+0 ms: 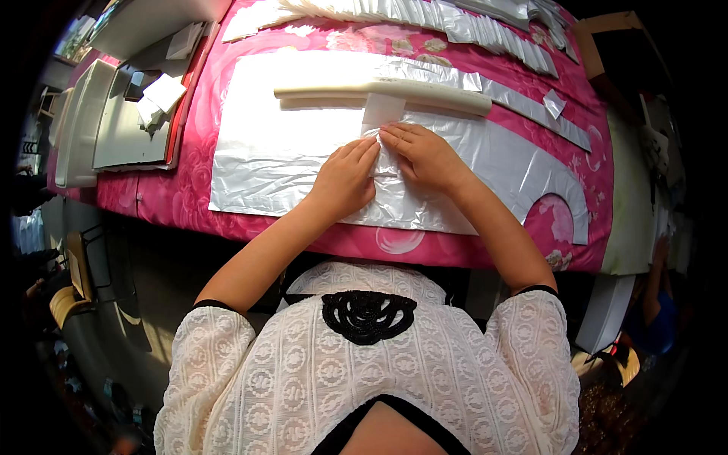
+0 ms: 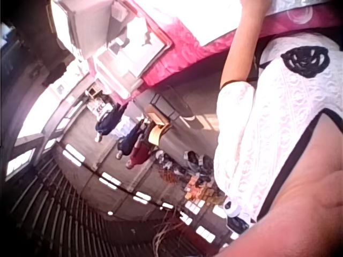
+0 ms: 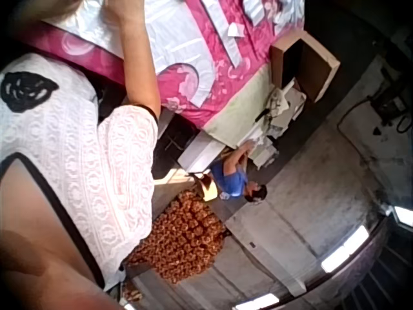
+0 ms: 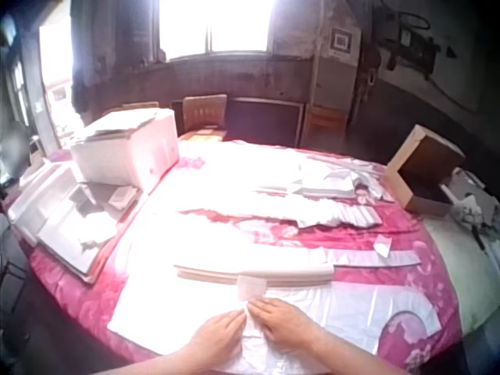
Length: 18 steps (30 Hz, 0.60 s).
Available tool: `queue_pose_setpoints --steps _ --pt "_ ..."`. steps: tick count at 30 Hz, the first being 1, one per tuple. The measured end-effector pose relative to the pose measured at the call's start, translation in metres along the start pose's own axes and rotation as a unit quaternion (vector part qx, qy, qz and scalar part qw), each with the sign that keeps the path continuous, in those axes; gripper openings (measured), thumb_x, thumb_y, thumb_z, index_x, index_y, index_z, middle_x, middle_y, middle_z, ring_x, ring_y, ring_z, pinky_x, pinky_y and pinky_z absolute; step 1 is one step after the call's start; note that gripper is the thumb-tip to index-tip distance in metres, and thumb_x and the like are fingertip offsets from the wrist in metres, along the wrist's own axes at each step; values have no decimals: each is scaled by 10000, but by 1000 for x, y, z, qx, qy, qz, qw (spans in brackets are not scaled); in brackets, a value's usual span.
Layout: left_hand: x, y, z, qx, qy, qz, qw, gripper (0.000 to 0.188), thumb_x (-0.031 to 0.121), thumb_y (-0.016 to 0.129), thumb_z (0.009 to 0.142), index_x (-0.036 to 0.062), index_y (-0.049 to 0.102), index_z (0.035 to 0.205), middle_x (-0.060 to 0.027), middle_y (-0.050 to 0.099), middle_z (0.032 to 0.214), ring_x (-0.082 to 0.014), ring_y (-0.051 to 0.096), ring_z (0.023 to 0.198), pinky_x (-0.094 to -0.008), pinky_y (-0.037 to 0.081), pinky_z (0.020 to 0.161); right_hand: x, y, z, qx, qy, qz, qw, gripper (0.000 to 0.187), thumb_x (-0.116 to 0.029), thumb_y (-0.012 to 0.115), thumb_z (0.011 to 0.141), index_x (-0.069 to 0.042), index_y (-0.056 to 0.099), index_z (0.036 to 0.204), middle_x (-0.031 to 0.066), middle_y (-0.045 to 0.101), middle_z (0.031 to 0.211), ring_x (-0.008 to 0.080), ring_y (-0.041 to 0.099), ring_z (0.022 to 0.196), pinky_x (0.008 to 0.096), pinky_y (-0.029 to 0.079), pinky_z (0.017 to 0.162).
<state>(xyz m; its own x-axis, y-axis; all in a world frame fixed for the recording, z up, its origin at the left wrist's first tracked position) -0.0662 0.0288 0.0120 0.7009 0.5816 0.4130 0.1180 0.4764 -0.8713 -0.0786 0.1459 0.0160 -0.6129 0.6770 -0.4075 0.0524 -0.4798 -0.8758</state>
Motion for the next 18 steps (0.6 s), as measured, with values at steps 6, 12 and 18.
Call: queue_pose_setpoints --steps 6,12,18 --pt "0 7 7 0 33 79 996 472 33 614 686 -21 510 1144 -147 558 1152 -276 523 1082 -356 436 900 7 -2 2 34 14 60 998 412 40 562 679 -25 586 1085 140 578 1131 301 534 1061 366 424 934" --pt "16 -10 -12 2 108 -6 994 515 82 674 647 15 533 1137 -107 589 1122 -248 574 1012 -374 448 890 -18 -4 -13 44 -41 36 998 226 7 602 661 -50 630 878 83 631 902 245 590 862 345 485 745" --pt "28 -7 -47 -39 113 -43 992 583 82 671 604 25 521 1164 -116 576 1139 -246 557 1046 -401 432 904 -49 3 -44 66 -38 68 995 193 -43 592 687 -70 641 872 51 623 878 227 585 808 321 481 707"
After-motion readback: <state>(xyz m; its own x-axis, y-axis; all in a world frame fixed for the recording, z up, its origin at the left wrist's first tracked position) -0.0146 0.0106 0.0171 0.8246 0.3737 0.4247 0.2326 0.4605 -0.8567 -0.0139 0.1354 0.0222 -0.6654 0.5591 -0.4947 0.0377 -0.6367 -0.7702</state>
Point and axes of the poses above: each hand's wrist, its own z-axis towards the middle knuckle, its own y-axis out of the palm, x = y × z, the point moved 7 cm from there along z, towards the middle knuckle
